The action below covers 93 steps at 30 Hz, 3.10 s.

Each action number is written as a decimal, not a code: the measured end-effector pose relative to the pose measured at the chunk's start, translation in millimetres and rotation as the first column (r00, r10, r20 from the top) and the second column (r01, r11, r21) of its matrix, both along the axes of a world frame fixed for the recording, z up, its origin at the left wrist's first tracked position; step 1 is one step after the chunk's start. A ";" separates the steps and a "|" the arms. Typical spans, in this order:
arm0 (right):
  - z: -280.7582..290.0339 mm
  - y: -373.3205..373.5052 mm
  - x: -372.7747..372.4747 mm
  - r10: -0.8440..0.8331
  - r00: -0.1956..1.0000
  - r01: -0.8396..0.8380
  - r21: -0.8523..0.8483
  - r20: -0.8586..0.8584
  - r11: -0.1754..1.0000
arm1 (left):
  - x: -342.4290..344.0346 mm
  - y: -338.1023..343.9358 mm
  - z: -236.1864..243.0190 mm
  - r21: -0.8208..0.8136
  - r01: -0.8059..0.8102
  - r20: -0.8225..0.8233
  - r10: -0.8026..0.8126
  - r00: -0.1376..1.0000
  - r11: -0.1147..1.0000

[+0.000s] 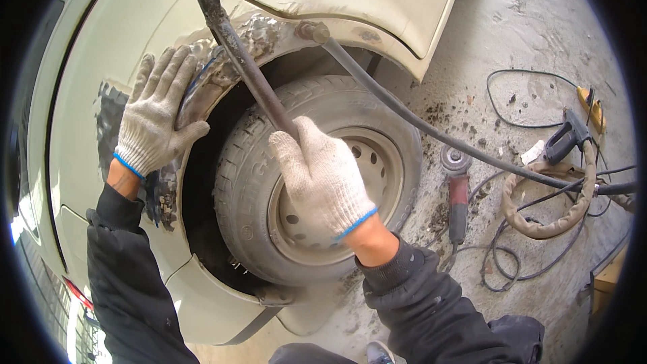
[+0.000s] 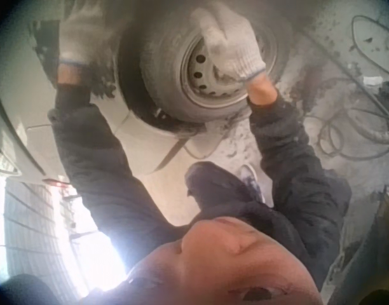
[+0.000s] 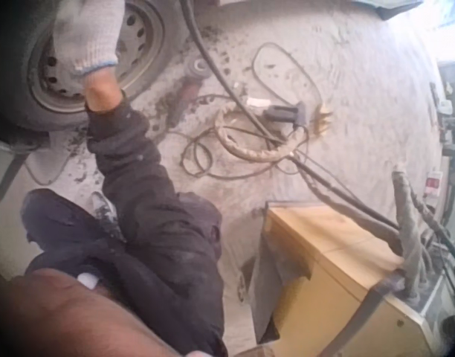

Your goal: The person uses a pneumatic hammer to chip away rust and paint from the rear wheel arch of a white car. They then use a crowbar to pry and flatten the damaged metal panel. Finally, they use a pneumatic rivet gun to secure the area.

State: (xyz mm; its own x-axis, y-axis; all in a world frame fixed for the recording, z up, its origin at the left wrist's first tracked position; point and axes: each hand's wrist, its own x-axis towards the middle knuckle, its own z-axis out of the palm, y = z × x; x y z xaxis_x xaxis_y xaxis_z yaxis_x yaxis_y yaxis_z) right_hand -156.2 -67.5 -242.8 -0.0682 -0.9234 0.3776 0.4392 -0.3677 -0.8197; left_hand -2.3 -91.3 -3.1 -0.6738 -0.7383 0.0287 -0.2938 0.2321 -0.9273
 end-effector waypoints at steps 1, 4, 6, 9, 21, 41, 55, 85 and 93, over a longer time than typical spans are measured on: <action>-0.8 -0.7 -1.5 0.017 1.000 -0.016 -0.025 0.014 1.000 | -0.9 -1.1 -0.7 -0.013 0.022 -0.006 -0.022 1.000 1.000; -3.7 0.3 -8.7 0.089 0.993 -0.091 0.024 0.072 0.996 | 0.6 -3.0 -2.0 -0.048 0.012 -0.010 -0.013 1.000 0.999; -5.0 -0.8 -11.5 0.077 0.986 -0.078 0.003 0.150 0.997 | 4.7 -3.3 -1.9 -0.086 0.015 -0.009 -0.016 1.000 0.996; -7.9 -0.4 -12.5 0.087 0.974 -0.094 0.024 0.210 0.995 | 8.4 -3.8 -3.9 -0.122 0.002 -0.007 -0.003 1.000 0.993; -4.8 8.2 -13.0 0.115 0.979 -0.115 -0.011 0.167 0.993 | -5.3 5.9 -6.9 -0.036 -0.124 0.131 0.128 0.983 0.992; -0.7 -3.1 -2.3 -0.023 1.000 0.023 -0.110 0.003 0.994 | 71.4 95.3 25.0 -0.058 -0.060 -0.080 0.055 0.995 0.997; 1.6 -0.7 12.4 -0.346 0.938 0.330 -0.312 0.005 0.891 | 72.7 93.7 24.4 -0.066 -0.032 -0.087 0.026 0.996 0.997; -16.9 -5.4 -40.5 -0.123 0.973 0.126 -0.006 0.195 0.992 | -56.3 -75.3 -34.6 -0.164 -0.062 0.024 0.067 0.997 0.985; -21.2 -30.8 -12.2 -0.269 0.961 0.266 0.049 0.072 0.963 | -58.6 -70.1 -35.3 -0.145 -0.061 -0.024 0.058 0.998 0.988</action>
